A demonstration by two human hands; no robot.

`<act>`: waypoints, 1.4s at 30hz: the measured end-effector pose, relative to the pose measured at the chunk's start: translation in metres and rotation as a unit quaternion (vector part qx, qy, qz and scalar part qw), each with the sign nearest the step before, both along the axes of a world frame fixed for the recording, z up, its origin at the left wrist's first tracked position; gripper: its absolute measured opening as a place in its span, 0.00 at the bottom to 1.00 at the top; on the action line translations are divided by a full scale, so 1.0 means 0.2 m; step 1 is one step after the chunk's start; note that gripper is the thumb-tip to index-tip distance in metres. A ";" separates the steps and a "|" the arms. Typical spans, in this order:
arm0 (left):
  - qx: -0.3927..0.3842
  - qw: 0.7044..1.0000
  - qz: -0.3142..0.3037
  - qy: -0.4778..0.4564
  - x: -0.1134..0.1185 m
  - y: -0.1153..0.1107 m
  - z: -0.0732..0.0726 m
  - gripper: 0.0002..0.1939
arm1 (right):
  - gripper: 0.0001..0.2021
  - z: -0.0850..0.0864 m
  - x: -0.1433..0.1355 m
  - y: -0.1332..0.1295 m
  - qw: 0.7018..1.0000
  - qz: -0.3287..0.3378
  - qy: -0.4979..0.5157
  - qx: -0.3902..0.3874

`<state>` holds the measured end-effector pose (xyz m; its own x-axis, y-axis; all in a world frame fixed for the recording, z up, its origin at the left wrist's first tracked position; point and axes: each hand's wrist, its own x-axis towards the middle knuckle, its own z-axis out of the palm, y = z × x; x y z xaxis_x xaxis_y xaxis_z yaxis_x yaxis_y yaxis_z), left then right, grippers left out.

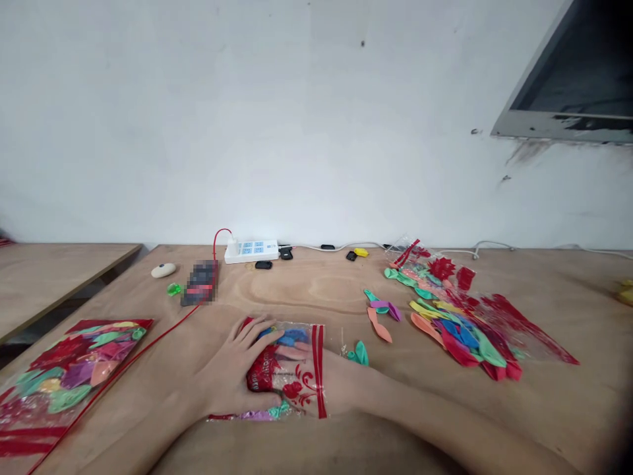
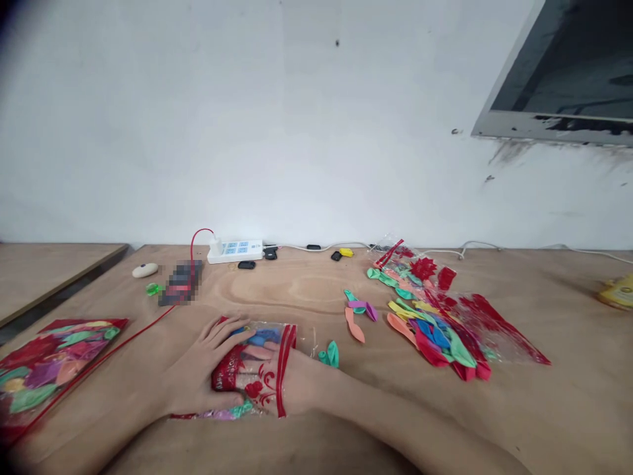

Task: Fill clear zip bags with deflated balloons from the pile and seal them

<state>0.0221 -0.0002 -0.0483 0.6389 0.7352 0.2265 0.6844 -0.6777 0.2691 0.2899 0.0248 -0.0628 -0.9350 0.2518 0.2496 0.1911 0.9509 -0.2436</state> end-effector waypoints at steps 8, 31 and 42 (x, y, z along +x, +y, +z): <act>0.013 0.999 0.041 0.005 -0.02 0.03 -0.01 0.53 | 0.29 0.23 0.29 -0.05 0.995 -0.003 0.062 -0.074; 0.066 0.993 0.089 0.029 -0.06 0.06 -0.03 0.50 | 0.18 0.14 0.99 0.25 0.899 -0.380 0.214 0.027; 0.072 0.993 0.090 0.040 -0.05 0.05 0.02 0.49 | 0.25 0.23 0.74 0.04 0.974 -0.215 0.055 0.038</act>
